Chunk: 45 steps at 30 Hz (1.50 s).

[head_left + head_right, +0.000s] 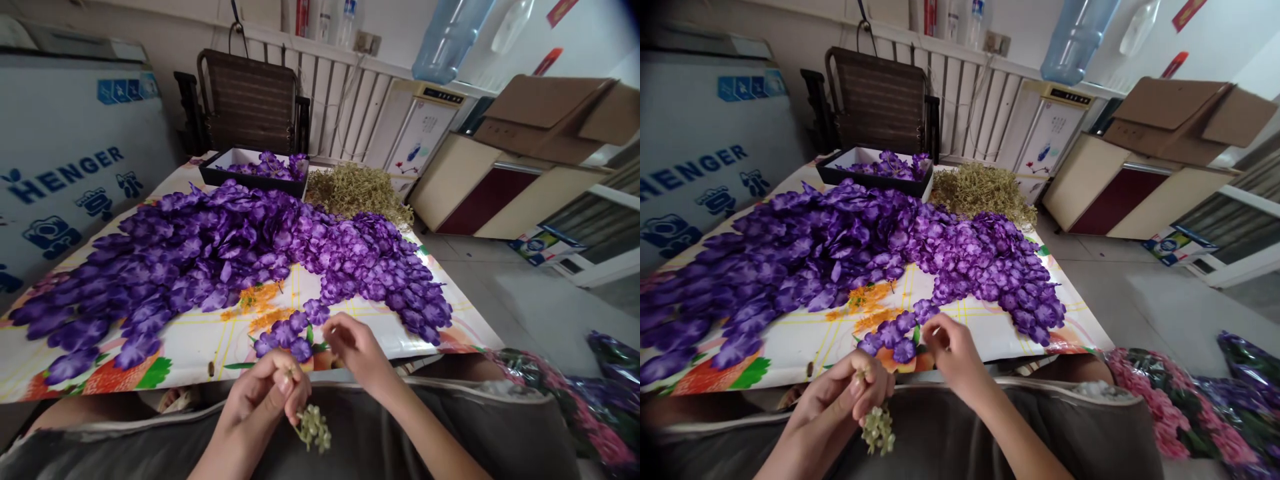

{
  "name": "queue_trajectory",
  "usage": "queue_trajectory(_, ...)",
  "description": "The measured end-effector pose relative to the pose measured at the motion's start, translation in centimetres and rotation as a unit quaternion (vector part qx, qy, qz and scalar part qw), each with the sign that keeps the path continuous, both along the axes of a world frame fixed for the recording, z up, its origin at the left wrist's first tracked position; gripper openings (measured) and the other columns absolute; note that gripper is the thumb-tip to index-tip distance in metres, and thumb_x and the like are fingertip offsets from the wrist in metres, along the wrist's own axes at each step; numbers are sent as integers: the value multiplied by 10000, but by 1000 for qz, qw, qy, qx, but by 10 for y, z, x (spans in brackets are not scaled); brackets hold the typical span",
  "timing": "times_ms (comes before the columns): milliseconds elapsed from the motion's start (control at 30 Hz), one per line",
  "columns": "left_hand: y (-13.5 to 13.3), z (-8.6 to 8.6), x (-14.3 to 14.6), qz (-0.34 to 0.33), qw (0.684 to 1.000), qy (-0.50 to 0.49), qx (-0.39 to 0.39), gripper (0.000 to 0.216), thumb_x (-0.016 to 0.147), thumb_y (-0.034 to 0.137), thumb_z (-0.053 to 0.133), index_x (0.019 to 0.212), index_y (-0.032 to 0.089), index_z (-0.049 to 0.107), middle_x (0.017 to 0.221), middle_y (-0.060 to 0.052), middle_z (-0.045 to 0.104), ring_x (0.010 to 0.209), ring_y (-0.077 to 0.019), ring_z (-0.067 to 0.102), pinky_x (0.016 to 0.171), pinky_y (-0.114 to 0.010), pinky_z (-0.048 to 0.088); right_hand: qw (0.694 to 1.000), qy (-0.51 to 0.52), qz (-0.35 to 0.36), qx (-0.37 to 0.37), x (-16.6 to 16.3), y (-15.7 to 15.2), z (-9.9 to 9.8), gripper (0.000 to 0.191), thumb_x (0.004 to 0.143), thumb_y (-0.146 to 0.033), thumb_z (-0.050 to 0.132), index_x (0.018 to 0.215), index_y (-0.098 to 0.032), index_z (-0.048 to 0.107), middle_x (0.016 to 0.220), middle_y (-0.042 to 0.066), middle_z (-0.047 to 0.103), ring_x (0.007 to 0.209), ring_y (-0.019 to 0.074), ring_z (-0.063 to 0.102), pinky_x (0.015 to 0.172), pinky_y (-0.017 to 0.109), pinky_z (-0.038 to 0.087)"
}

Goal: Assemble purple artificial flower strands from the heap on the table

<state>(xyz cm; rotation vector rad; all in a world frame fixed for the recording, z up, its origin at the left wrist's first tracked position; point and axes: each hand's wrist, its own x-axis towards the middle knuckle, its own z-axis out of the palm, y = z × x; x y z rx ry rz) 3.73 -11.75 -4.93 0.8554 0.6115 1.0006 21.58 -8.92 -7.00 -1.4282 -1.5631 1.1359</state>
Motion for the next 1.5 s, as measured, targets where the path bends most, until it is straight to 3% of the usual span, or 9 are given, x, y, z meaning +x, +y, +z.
queue_trajectory(167, 1, 2, 8, 5, 998, -7, -62, 270, 761, 391, 709, 693, 143, 623, 517, 45, 355, 512, -97, 315, 562, -238, 323, 976, -171, -103, 91, -4, 27, -29, 132, 767, -201, 547, 890, -169, 585, 965, 122, 573, 984, 298, 504, 909, 455, 382)
queue_trajectory(433, 6, -1, 1, -7, 997, -10, -82, 279, 731, 372, 696, 636, 134, 586, 529, 40, 335, 513, -108, 336, 524, -236, 301, 960, -230, -103, 119, -6, 26, -35, 182, 824, -105, 400, 759, -172, 556, 873, 152, 581, 921, 305, 515, 863, 460, 375)
queue_trajectory(633, 8, -3, 1, 20, 994, -20, -110, 230, 764, 331, 615, 658, 129, 587, 521, 53, 311, 503, -96, 317, 530, -224, 313, 986, -124, -73, 88, 9, 22, -21, 201, 892, -286, 391, 807, -170, 532, 702, 57, 540, 674, 219, 522, 639, 340, 415)
queue_trajectory(800, 10, -12, 5, 21, 992, 27, -124, 310, 796, 474, 580, 772, 168, 536, 447, 116, 229, 397, -61, 194, 426, -183, 250, 1000, 5, 26, 10, 3, 5, 1, 251, 904, -322, 446, 1106, -188, 512, 691, -4, 566, 588, 145, 539, 542, 245, 423)
queue_trajectory(933, 6, -18, 5, -57, 980, 151, -112, 370, 805, 548, 572, 814, 191, 478, 437, 128, 297, 342, -45, 213, 364, -163, 223, 977, 136, 126, -108, -5, -6, 15, 260, 875, -327, 547, 1106, -208, 541, 712, -18, 572, 564, 101, 497, 532, 213, 394)
queue_trajectory(1100, 5, -20, 2, -67, 970, 202, -115, 466, 798, 578, 570, 1005, 170, 482, 408, 131, 332, 328, -58, 238, 352, -173, 217, 934, 246, 173, -193, -3, -4, 19, 295, 821, -340, 649, 1057, -184, 566, 662, -35, 536, 553, 81, 469, 542, 205, 375)
queue_trajectory(1233, 7, -13, 1, -102, 973, 174, -111, 432, 790, 578, 572, 830, 149, 536, 417, 112, 331, 339, -50, 216, 354, -186, 193, 919, 285, 171, -214, -4, -4, 21, 335, 791, -345, 679, 1057, -185, 552, 656, -40, 529, 529, 73, 464, 519, 196, 370)
queue_trajectory(1400, 7, -9, -2, -69, 979, 175, -77, 394, 831, 525, 555, 673, 181, 447, 455, 108, 290, 382, -49, 199, 381, -186, 161, 985, 56, 122, -109, 0, 7, 23, 249, 884, -335, 494, 1076, -183, 538, 646, -35, 513, 549, 113, 506, 529, 234, 427)
queue_trajectory(1500, 7, -14, -2, -52, 981, 173, -76, 400, 842, 522, 541, 662, 193, 403, 477, 113, 249, 397, -51, 174, 384, -180, 157, 996, -72, 47, -26, 7, 30, 16, 161, 879, -243, 473, 957, -154, 581, 692, 3, 564, 653, 154, 560, 626, 284, 461)
